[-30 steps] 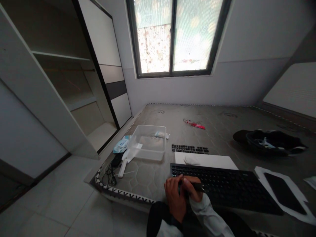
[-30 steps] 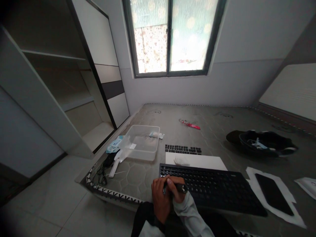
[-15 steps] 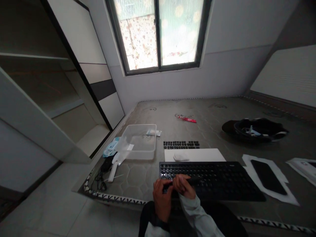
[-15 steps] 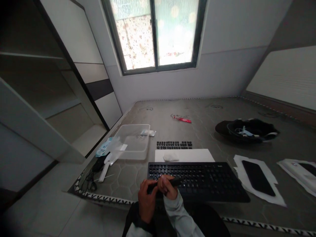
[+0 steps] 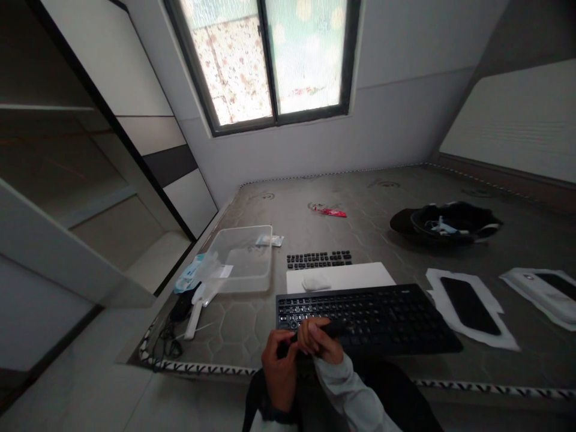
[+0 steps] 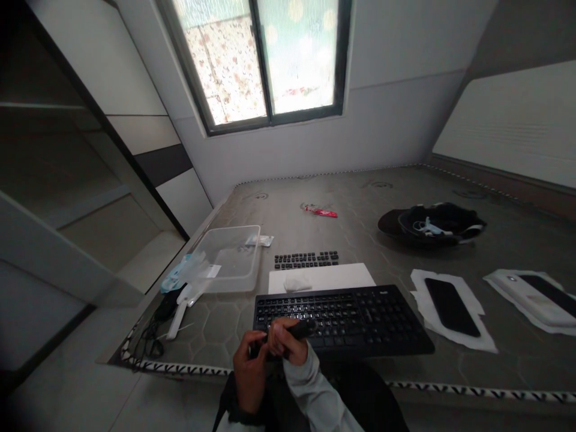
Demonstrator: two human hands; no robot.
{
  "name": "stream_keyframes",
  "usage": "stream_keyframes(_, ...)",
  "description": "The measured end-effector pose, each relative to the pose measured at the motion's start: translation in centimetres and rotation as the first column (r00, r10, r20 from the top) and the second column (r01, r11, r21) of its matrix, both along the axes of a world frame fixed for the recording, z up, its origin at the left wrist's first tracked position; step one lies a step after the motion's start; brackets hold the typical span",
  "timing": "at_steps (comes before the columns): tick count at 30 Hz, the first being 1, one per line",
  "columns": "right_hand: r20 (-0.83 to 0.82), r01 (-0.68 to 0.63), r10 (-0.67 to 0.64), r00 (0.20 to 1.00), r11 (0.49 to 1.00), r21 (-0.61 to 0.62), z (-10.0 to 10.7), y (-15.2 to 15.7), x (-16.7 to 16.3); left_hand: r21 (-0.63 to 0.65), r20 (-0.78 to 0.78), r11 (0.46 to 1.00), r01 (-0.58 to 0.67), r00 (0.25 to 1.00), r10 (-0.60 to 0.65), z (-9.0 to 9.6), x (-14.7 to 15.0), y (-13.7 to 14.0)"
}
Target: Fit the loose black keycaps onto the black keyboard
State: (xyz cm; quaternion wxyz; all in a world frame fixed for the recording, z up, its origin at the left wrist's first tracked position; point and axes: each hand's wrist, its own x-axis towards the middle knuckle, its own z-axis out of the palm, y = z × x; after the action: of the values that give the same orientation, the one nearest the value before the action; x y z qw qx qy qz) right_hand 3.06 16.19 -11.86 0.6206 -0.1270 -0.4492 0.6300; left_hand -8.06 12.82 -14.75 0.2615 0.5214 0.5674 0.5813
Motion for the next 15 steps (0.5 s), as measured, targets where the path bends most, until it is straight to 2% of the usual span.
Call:
stream_keyframes(4,0.135,0.011,-0.012,0.991,1.0,0.013,-0.6,-0.1,0.7,-0.037,0.007,0.999,0.008,1.0,-0.008,0.0,0.1,-0.1)
stream_keyframes(6,0.149,0.005,-0.008,0.989,1.0,0.019,-0.6,-0.1,0.9,-0.038,0.016,0.999,0.006,1.0,-0.005,0.3,0.2,-0.2)
stream_keyframes(10,0.048,-0.032,0.033,0.998,0.999,-0.013,0.0,-0.1,0.7,-0.028,0.068,1.0,-0.008,0.998,0.01,0.5,0.2,-0.2)
stream_keyframes(13,-0.091,-0.085,0.08,0.993,0.995,-0.053,0.5,-0.1,0.6,-0.051,0.157,0.999,0.005,0.988,0.003,0.3,-0.2,0.1)
stream_keyframes(15,-0.117,-0.105,0.093,0.989,0.99,-0.097,0.7,-0.1,0.9,-0.074,0.221,0.997,-0.004,0.975,0.02,0.2,-0.6,0.2)
